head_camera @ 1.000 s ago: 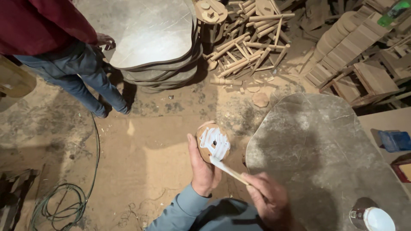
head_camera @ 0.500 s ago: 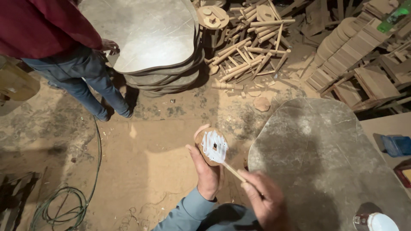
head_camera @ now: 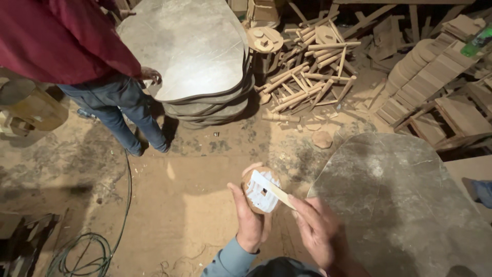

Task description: The person applies glue from a small bottle along the edge of a large curved board, then uses a brush to spread white glue onto two small wooden discs. The person handles the board and discs by hand in a cluttered workshop.

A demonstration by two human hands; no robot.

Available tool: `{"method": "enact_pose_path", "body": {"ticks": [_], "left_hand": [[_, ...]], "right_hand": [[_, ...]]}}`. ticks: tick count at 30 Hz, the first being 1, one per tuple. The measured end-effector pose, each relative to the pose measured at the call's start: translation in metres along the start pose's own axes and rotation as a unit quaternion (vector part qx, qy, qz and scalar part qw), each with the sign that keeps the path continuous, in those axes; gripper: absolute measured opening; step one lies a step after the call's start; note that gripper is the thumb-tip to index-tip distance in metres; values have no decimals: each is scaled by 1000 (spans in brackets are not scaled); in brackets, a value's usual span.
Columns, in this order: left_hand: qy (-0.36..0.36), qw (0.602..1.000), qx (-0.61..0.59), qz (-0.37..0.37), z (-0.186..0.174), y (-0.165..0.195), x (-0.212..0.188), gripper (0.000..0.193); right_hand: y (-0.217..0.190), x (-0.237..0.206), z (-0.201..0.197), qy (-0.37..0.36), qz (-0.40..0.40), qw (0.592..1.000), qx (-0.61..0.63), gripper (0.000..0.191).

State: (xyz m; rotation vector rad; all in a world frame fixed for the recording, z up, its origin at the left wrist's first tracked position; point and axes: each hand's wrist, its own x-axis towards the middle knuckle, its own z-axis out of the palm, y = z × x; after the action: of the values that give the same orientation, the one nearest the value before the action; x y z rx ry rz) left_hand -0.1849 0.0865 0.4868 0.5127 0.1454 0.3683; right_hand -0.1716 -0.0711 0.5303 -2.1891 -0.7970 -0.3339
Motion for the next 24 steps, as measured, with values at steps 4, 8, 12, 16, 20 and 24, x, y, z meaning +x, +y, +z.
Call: {"method": "enact_pose_path", "body": {"ticks": [4,8,12,16,20,24], "left_hand": [[-11,1000,-5,-10,2,6,-3,75],[-32,999,9,1,0,8,0,80],[1,999,-24,-43,-4,5,2,79],[-14,998,-27,-61,-7,-2,6,79],[15,997,-9,-80,-13,-5,15,81],[-9,994,-10,-112,-19,-4,25,81]], "right_hand": [[3,2,-6,63,-83,994,-31,45],[6,-1,-7,63,-88,992,-58,43],[10,-8,-4,90,-70,992,-50,40],[18,-13,0,59,-59,996,-38,40],[32,-8,4,95,12,995,-11,37],[30,-7,13,47,51,993,96,34]]}}
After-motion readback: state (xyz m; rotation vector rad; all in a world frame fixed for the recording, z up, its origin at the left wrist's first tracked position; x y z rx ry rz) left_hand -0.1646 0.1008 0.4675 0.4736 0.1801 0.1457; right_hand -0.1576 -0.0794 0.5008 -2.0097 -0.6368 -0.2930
